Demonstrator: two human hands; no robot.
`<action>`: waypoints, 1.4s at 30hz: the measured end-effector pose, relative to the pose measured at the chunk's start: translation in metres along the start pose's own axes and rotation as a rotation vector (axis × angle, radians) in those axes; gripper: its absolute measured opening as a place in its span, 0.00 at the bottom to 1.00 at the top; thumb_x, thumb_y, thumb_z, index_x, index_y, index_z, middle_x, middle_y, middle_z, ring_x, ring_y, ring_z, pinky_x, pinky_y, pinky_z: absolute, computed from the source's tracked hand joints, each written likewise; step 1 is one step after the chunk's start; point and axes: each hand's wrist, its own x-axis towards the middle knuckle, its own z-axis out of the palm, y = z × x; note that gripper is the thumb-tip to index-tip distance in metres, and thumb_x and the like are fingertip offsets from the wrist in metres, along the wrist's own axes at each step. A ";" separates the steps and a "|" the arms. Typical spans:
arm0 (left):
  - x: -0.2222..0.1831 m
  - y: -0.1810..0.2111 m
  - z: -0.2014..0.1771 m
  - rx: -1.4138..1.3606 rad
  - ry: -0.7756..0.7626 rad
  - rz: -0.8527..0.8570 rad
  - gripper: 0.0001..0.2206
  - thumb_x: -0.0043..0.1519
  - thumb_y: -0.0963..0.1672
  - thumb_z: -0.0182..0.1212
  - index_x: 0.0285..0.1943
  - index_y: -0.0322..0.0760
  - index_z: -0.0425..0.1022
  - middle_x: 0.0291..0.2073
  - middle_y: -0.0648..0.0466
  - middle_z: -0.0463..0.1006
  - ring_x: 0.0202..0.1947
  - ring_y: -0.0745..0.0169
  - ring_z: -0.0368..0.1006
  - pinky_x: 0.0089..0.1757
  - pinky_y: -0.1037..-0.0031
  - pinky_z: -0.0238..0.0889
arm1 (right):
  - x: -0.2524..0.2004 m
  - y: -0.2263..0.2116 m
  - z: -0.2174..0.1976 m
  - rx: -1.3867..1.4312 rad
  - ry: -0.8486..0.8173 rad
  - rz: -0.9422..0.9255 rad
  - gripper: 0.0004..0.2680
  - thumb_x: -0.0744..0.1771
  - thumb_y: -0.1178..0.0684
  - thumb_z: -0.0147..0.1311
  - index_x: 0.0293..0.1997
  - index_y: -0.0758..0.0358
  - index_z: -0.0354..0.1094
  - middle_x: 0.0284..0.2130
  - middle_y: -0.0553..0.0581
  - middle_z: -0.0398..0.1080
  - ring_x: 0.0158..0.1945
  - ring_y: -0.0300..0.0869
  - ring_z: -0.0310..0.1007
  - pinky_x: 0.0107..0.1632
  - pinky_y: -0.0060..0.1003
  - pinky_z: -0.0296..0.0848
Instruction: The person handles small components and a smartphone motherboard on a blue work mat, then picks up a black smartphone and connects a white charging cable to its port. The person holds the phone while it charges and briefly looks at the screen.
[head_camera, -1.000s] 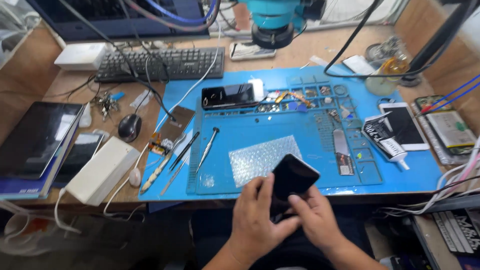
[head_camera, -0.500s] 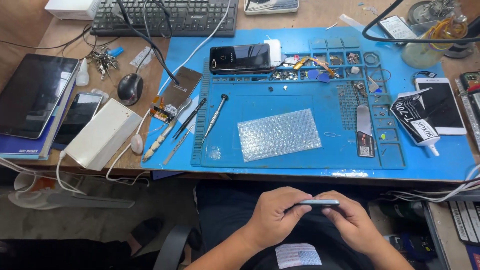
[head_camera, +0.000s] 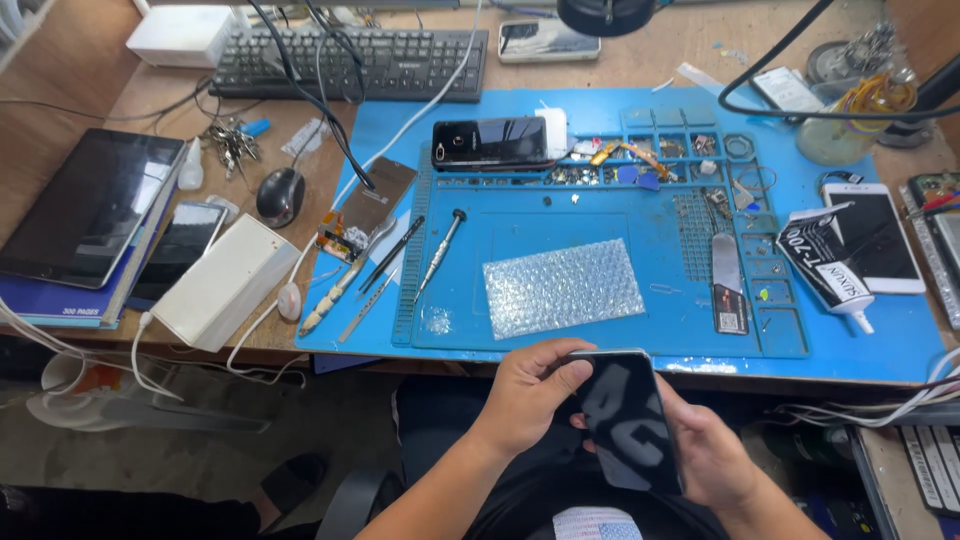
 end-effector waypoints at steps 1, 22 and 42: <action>0.003 0.003 -0.002 0.106 0.015 0.037 0.11 0.65 0.44 0.62 0.53 0.37 0.81 0.43 0.55 0.83 0.46 0.62 0.79 0.49 0.70 0.74 | 0.005 0.002 0.003 -0.017 0.056 0.000 0.24 0.72 0.43 0.43 0.74 0.68 0.47 0.61 0.77 0.67 0.63 0.68 0.70 0.61 0.62 0.71; -0.054 -0.007 -0.090 0.702 0.104 -0.013 0.14 0.61 0.48 0.62 0.51 0.39 0.85 0.35 0.59 0.85 0.32 0.69 0.79 0.36 0.77 0.72 | 0.092 -0.055 0.013 0.187 0.099 -0.155 0.26 0.70 0.48 0.47 0.75 0.75 0.48 0.66 0.81 0.56 0.61 0.64 0.67 0.56 0.56 0.74; -0.009 -0.107 -0.181 1.017 -0.820 -0.986 0.38 0.61 0.68 0.39 0.81 0.69 0.44 0.79 0.53 0.44 0.77 0.53 0.48 0.68 0.60 0.50 | 0.104 -0.026 -0.052 0.088 0.165 -0.202 0.31 0.67 0.45 0.57 0.74 0.75 0.45 0.63 0.86 0.57 0.61 0.69 0.66 0.57 0.59 0.67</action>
